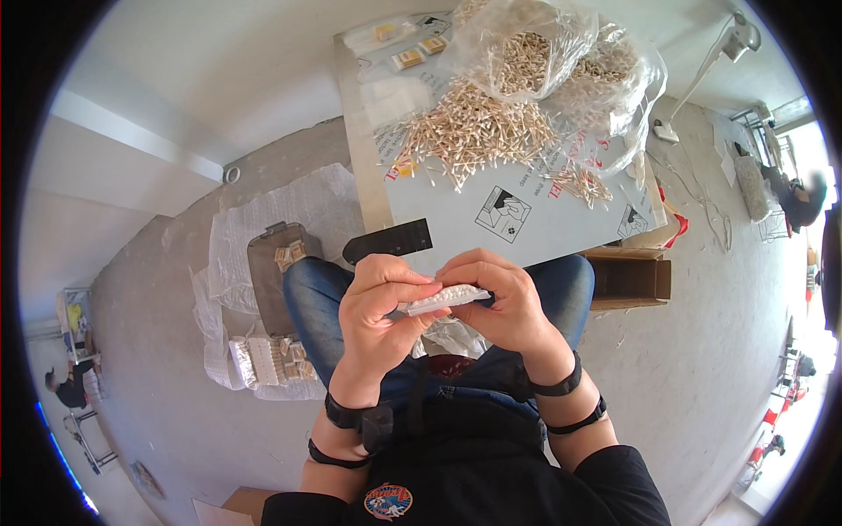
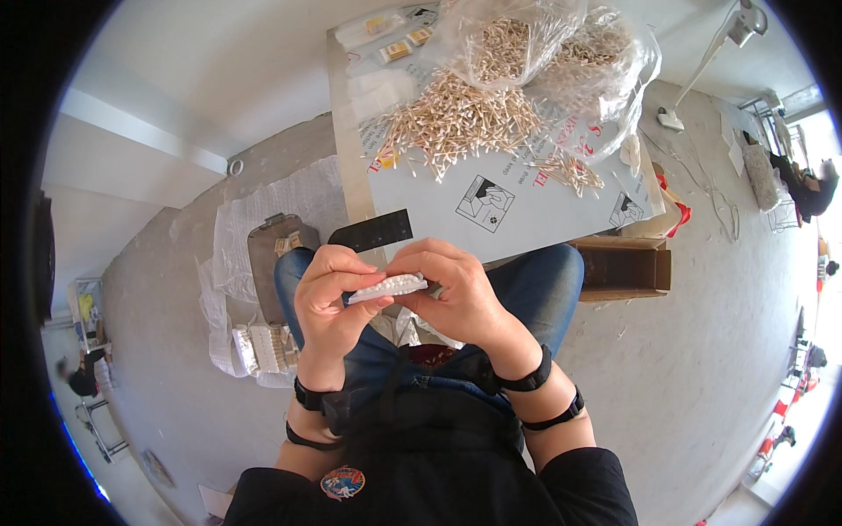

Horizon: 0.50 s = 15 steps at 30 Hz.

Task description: Placing small wooden sticks into individual plastic packets and arranging them in a container.

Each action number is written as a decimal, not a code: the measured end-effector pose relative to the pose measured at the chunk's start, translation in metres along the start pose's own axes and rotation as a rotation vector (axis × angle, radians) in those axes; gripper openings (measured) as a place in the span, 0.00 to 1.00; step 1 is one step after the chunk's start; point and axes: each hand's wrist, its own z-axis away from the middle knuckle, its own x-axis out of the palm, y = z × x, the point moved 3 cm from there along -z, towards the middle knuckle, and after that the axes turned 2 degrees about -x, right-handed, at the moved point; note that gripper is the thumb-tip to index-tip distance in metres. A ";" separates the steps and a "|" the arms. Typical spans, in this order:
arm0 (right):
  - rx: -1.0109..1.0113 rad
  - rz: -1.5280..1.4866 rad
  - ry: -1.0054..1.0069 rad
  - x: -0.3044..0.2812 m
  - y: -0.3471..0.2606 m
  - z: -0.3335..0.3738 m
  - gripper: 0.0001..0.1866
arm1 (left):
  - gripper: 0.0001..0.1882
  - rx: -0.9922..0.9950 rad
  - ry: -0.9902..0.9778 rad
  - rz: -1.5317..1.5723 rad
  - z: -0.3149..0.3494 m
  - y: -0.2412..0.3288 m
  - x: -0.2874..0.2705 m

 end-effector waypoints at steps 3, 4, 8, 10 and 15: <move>-0.041 0.020 -0.015 -0.001 0.001 0.001 0.18 | 0.15 0.019 -0.016 -0.027 0.001 -0.002 0.001; -0.046 0.022 -0.009 -0.001 0.001 0.001 0.18 | 0.16 -0.019 -0.028 0.009 0.000 -0.003 0.002; -0.014 0.005 -0.003 -0.003 0.001 0.001 0.18 | 0.19 -0.118 0.023 0.067 -0.006 0.005 0.006; -0.027 0.023 -0.005 -0.002 0.001 0.001 0.18 | 0.19 -0.102 -0.010 0.053 -0.005 0.002 0.005; -0.109 0.038 0.038 0.000 0.000 -0.001 0.19 | 0.19 -0.070 -0.100 -0.026 0.001 -0.003 0.002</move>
